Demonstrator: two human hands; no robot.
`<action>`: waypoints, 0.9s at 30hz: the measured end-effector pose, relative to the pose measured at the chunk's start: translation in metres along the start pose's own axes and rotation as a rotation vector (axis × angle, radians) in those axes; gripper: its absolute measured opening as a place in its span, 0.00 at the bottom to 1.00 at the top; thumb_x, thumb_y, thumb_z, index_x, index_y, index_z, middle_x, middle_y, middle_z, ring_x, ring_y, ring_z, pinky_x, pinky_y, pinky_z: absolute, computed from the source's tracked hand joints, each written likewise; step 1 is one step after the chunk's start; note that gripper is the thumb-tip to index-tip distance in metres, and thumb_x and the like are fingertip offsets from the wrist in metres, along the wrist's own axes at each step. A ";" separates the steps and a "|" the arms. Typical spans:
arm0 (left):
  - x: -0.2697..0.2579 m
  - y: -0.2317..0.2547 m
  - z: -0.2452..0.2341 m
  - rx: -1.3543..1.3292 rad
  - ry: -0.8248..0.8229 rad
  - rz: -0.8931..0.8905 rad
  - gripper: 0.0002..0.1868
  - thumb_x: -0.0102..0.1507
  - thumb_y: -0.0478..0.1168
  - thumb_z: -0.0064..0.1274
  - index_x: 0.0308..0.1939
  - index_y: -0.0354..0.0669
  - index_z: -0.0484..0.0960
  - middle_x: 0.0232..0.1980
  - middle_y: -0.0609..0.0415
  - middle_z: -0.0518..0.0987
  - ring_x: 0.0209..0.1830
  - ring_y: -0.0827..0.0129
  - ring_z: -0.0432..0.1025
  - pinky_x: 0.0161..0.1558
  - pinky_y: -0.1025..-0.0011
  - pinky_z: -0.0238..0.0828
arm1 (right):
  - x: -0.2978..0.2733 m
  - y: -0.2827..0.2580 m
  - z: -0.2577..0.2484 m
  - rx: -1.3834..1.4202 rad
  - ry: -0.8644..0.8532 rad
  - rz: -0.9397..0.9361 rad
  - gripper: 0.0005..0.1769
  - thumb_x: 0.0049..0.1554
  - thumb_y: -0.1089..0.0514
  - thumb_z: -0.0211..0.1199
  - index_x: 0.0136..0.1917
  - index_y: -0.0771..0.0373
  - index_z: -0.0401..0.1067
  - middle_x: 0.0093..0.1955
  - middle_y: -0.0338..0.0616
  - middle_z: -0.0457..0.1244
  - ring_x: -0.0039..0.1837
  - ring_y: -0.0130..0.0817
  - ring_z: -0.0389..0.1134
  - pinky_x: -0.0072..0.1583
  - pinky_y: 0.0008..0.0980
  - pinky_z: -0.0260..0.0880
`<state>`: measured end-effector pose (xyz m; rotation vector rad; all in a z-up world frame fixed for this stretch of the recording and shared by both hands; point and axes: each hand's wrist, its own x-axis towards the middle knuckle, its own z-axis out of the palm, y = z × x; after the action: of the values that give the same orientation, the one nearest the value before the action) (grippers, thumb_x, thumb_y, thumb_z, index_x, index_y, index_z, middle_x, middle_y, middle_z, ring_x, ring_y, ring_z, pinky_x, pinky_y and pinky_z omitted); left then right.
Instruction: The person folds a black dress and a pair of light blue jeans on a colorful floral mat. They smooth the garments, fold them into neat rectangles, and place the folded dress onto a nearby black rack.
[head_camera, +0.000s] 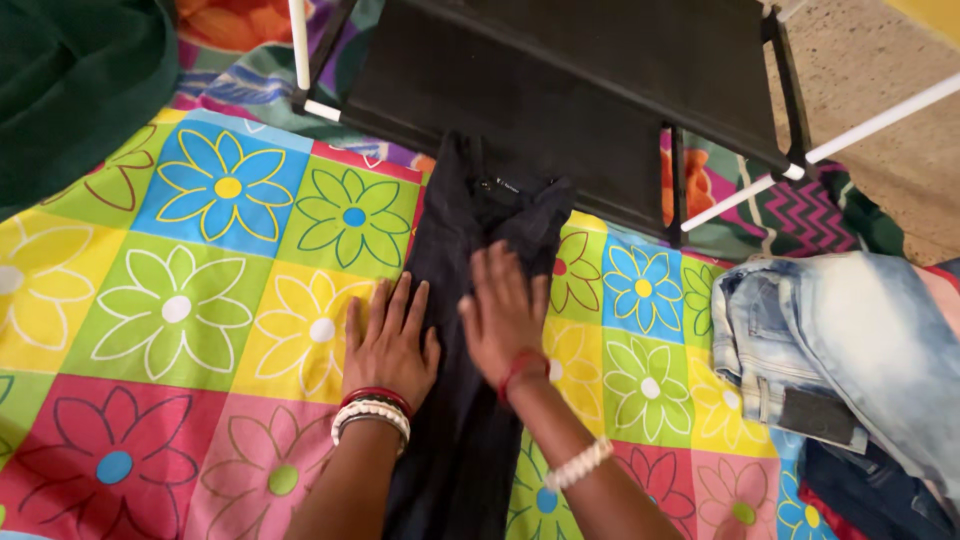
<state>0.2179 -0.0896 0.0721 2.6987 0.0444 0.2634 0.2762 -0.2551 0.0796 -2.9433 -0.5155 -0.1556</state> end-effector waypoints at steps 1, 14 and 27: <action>0.002 -0.001 0.000 -0.004 0.002 0.006 0.33 0.64 0.52 0.42 0.74 0.53 0.63 0.79 0.55 0.59 0.80 0.58 0.50 0.76 0.46 0.37 | -0.010 -0.001 -0.001 0.024 0.008 -0.145 0.35 0.66 0.45 0.46 0.83 0.57 0.49 0.86 0.47 0.40 0.86 0.43 0.37 0.79 0.57 0.30; -0.094 -0.034 -0.052 -0.001 -0.227 0.417 0.35 0.61 0.52 0.48 0.73 0.55 0.62 0.80 0.57 0.52 0.80 0.58 0.43 0.72 0.39 0.29 | -0.161 -0.032 -0.044 -0.001 -0.291 -0.495 0.35 0.64 0.44 0.50 0.82 0.51 0.52 0.85 0.45 0.43 0.84 0.41 0.41 0.77 0.60 0.30; -0.247 -0.096 -0.117 -0.060 -0.582 1.018 0.39 0.57 0.41 0.51 0.72 0.71 0.63 0.81 0.54 0.50 0.80 0.51 0.44 0.72 0.36 0.35 | -0.277 -0.066 -0.066 0.111 -0.544 -0.936 0.37 0.60 0.47 0.57 0.80 0.47 0.53 0.84 0.42 0.45 0.83 0.41 0.44 0.77 0.60 0.36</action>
<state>-0.0458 0.0279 0.0923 2.3868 -1.4685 -0.2428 -0.0109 -0.2964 0.1180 -2.3546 -1.8473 0.5650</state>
